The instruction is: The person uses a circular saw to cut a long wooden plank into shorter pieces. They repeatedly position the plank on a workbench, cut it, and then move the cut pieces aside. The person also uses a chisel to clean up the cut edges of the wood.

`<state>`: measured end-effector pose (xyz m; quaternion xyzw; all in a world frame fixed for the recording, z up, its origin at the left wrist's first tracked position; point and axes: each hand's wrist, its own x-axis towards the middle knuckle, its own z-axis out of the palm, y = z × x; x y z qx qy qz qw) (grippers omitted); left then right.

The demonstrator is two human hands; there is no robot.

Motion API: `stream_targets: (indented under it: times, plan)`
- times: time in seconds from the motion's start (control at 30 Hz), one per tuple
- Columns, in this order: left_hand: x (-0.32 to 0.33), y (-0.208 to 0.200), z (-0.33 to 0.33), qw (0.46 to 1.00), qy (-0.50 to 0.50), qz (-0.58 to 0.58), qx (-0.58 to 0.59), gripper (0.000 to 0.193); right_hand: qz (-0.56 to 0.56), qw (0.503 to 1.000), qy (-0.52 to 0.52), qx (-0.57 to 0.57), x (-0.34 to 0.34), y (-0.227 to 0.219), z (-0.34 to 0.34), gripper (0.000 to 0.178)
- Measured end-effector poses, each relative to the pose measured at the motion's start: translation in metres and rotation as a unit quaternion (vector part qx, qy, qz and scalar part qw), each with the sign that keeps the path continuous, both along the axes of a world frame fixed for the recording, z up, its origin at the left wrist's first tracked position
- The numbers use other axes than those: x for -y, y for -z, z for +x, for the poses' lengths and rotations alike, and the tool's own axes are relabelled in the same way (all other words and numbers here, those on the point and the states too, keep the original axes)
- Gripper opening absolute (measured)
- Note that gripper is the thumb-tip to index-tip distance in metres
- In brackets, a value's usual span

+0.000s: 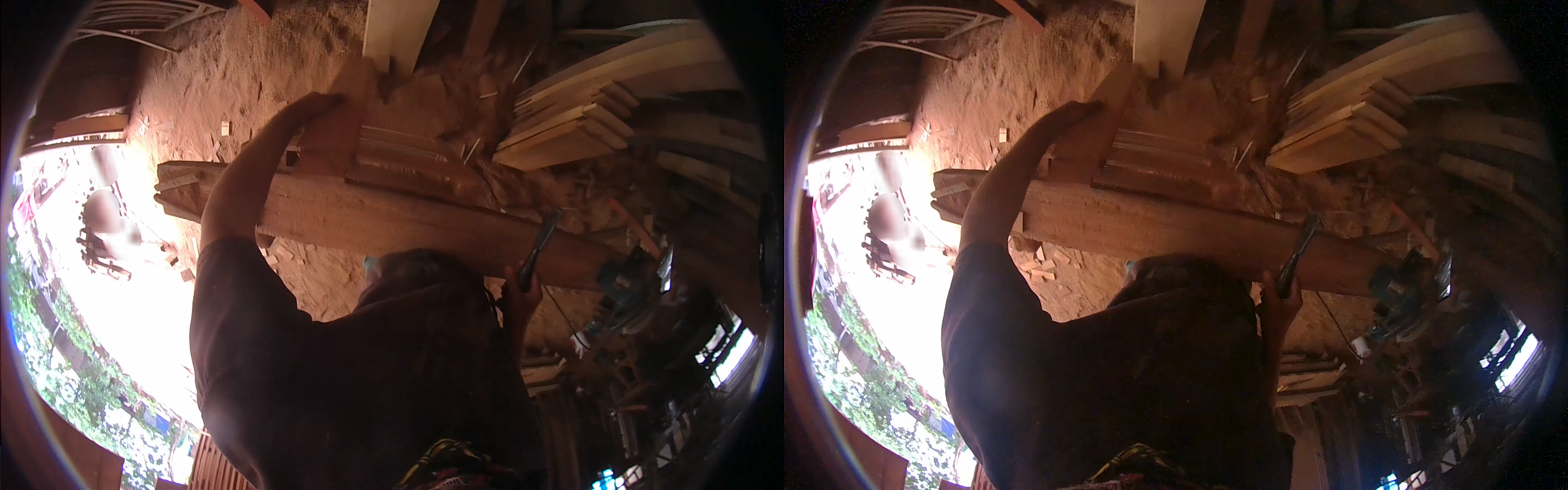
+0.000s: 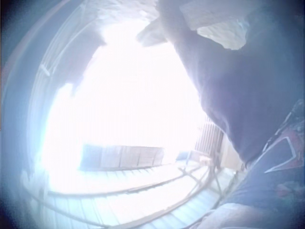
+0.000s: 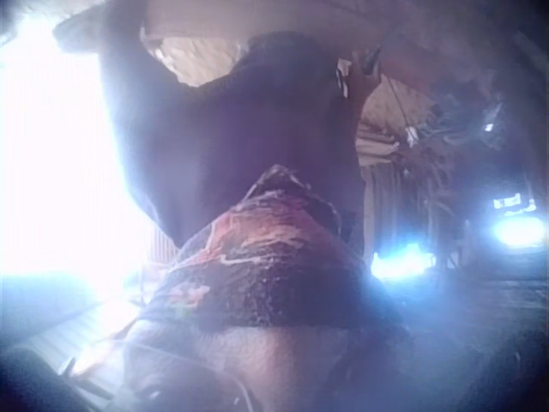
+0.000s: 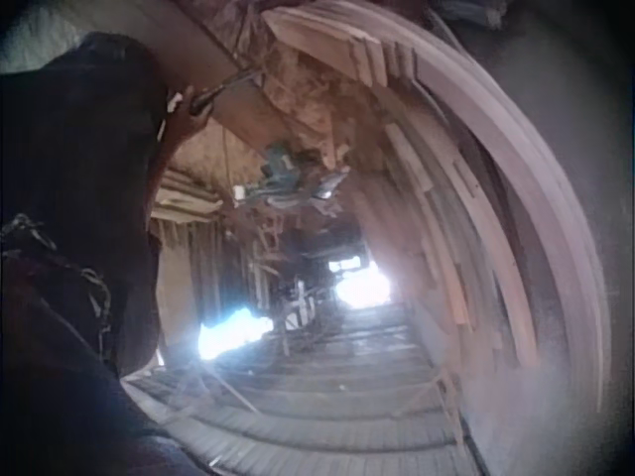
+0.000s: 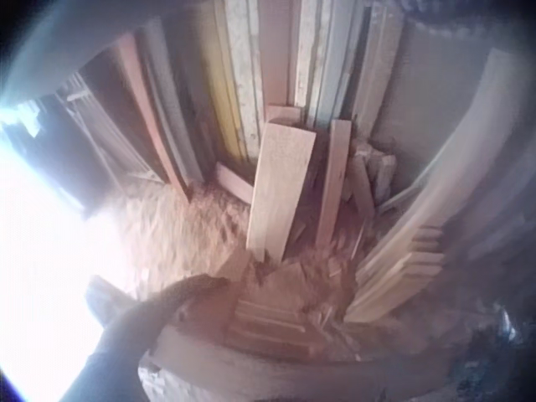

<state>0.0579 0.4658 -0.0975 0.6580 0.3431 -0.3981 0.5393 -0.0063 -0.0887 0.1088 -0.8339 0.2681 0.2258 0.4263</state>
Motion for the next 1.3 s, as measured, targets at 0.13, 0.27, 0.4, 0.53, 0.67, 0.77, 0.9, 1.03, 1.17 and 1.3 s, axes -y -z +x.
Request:
stream_targets:
  times: [0.13, 0.27, 0.4, 0.53, 0.67, 0.77, 0.9, 1.03, 1.17, 1.3]
  plan:
    - [-0.028, -0.020, 0.009, 0.994, -0.100, -0.022, -0.031, 0.064, -0.070, 0.993, -0.092, 0.017, 0.001, 0.000, 0.001, 0.042]
    - [-0.075, 0.038, -0.029, 0.983, -0.166, -0.083, 0.007, 0.057, -0.107, 0.982, -0.151, 0.049, -0.005, 0.005, 0.002, 0.042]
    - [-0.069, 0.059, -0.067, 0.987, -0.160, -0.020, 0.024, 0.058, -0.087, 0.988, -0.128, 0.009, -0.018, -0.004, 0.002, 0.043]
    - [-0.056, 0.042, -0.051, 0.993, -0.072, 0.072, -0.052, 0.062, -0.061, 0.994, -0.094, -0.015, -0.022, -0.007, 0.001, 0.043]
    - [-0.081, 0.112, -0.069, 0.954, 0.182, 0.185, 0.150, 0.067, -0.057, 0.990, -0.125, -0.006, -0.011, 0.004, 0.005, 0.042]
    - [-0.090, 0.145, -0.106, 0.931, 0.198, 0.245, 0.185, 0.063, -0.053, 0.988, -0.147, -0.007, -0.010, 0.010, 0.019, 0.042]
    - [-0.057, 0.076, -0.060, 0.990, -0.058, 0.128, 0.019, 0.040, -0.083, 0.992, -0.097, -0.020, -0.007, -0.002, 0.003, 0.039]
    - [-0.081, 0.073, -0.096, 0.976, -0.056, 0.146, 0.153, 0.065, -0.070, 0.990, -0.123, -0.019, -0.001, 0.002, 0.010, 0.038]
    - [-0.074, 0.050, -0.071, 0.983, -0.121, 0.116, 0.077, 0.060, -0.086, 0.982, -0.168, -0.021, 0.009, 0.011, 0.013, 0.037]
    - [-0.100, 0.092, -0.076, 0.966, -0.060, 0.249, 0.043, 0.061, -0.076, 0.977, -0.197, -0.009, 0.007, 0.017, 0.020, 0.036]
